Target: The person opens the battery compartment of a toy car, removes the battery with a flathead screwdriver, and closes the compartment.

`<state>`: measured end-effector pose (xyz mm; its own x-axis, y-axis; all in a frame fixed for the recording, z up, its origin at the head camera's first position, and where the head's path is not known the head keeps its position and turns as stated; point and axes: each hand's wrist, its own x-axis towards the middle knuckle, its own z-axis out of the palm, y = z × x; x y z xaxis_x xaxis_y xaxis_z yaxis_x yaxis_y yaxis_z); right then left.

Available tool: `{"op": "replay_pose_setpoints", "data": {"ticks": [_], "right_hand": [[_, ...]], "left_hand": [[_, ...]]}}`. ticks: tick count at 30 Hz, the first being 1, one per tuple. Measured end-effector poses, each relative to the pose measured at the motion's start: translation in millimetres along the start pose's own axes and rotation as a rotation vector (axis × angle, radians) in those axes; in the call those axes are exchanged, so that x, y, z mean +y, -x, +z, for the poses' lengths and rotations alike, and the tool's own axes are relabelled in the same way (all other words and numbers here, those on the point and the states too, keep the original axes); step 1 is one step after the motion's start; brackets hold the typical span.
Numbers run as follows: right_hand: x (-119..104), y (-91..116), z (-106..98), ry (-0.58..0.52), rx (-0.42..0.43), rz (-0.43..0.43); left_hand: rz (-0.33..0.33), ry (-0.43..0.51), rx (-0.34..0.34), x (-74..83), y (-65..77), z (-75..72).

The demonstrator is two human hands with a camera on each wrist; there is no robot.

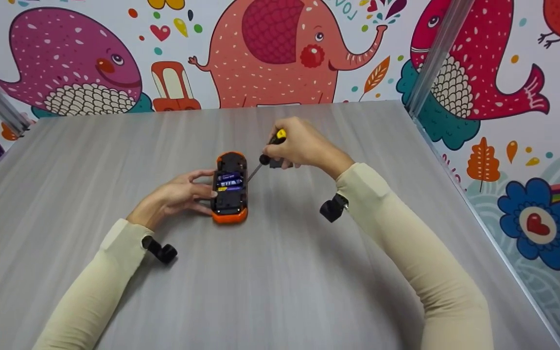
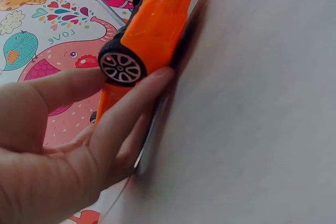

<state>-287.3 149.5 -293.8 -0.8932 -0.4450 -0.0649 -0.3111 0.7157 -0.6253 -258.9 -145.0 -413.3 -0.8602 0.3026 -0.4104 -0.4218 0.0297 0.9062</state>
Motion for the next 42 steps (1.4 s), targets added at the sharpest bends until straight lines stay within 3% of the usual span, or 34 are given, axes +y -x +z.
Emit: {"op": "replay_pose_setpoints", "data": {"ticks": [8, 17, 26, 34, 38, 42], "right_hand": [[-16.4, -0.1, 1.2, 0.078, -0.015, 0.026], [-43.3, -5.2, 10.8, 0.208, -0.004, -0.011], [-44.4, -2.9, 12.4, 0.224, 0.012, -0.006], [-57.6, -1.8, 16.1, 0.338, 0.030, -0.041], [-65.2, -3.5, 20.1, 0.343, 0.020, -0.053], [-57.8, -4.3, 17.6, 0.282, 0.006, -0.057]], "left_hand": [[-0.006, -0.001, 0.004, 0.3, -0.4, 0.4], [0.000, 0.002, -0.001, -0.6, 0.3, 0.1], [0.003, -0.004, -0.001, -0.2, 0.0, 0.7], [0.001, -0.003, 0.000, 0.9, 0.6, -0.6], [-0.003, -0.003, 0.000, 0.7, 0.2, -0.8], [-0.001, -0.008, -0.001, 1.3, 1.0, 0.3]]}}
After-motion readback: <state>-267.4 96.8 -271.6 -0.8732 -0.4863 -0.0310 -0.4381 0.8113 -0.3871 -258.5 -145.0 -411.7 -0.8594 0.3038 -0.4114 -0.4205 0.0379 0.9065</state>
